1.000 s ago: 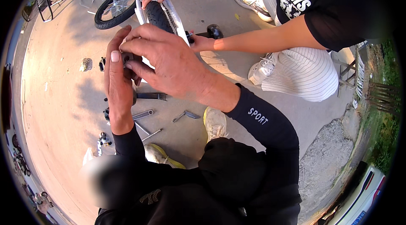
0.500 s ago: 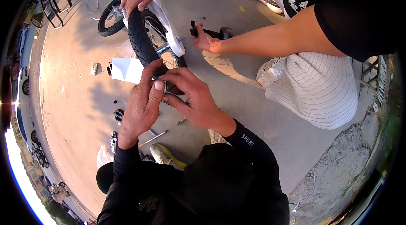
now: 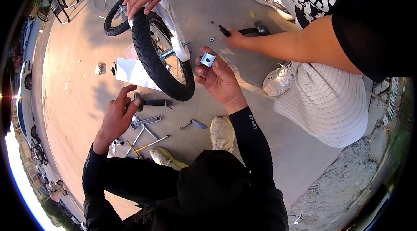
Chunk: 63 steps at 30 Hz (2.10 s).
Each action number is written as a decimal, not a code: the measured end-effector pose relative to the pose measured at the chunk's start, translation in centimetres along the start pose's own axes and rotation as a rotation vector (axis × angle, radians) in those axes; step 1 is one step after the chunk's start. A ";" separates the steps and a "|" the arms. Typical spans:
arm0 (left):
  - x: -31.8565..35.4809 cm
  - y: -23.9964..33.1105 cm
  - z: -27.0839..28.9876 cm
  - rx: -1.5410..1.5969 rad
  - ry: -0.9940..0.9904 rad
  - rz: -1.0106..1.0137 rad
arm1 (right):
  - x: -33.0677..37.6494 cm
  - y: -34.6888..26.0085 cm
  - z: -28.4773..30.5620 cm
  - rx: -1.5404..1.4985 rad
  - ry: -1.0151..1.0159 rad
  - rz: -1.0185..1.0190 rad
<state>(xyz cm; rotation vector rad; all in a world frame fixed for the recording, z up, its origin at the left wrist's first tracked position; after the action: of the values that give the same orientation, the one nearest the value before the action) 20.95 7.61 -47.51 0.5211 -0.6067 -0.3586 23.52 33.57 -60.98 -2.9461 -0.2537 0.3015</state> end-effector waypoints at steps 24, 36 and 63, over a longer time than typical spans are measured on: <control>-2.8 -5.2 -8.3 0.028 -0.287 0.046 | -3.9 -2.1 9.9 0.677 0.705 0.051; -6.2 -8.8 -22.7 -0.031 -0.329 -0.149 | -2.1 -1.8 16.3 2.397 0.598 -0.205; -13.9 -12.7 -10.3 1.105 0.357 -0.140 | -16.8 7.4 -12.8 2.629 0.087 -0.232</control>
<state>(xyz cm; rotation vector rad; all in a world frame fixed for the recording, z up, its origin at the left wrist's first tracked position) 14.58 7.42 -68.01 1.6537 -0.3757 -0.0204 11.16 21.34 -46.93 -0.3205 -0.0101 0.1371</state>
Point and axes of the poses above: each hand's wrist, its own x-axis away from the middle knuckle, its own z-axis out of the back of the hand, y = z × x, the point moved 6 cm from there along -x, towards the middle knuckle, and after that the axes turned 7 degrees about -y, right-handed, at the moved point
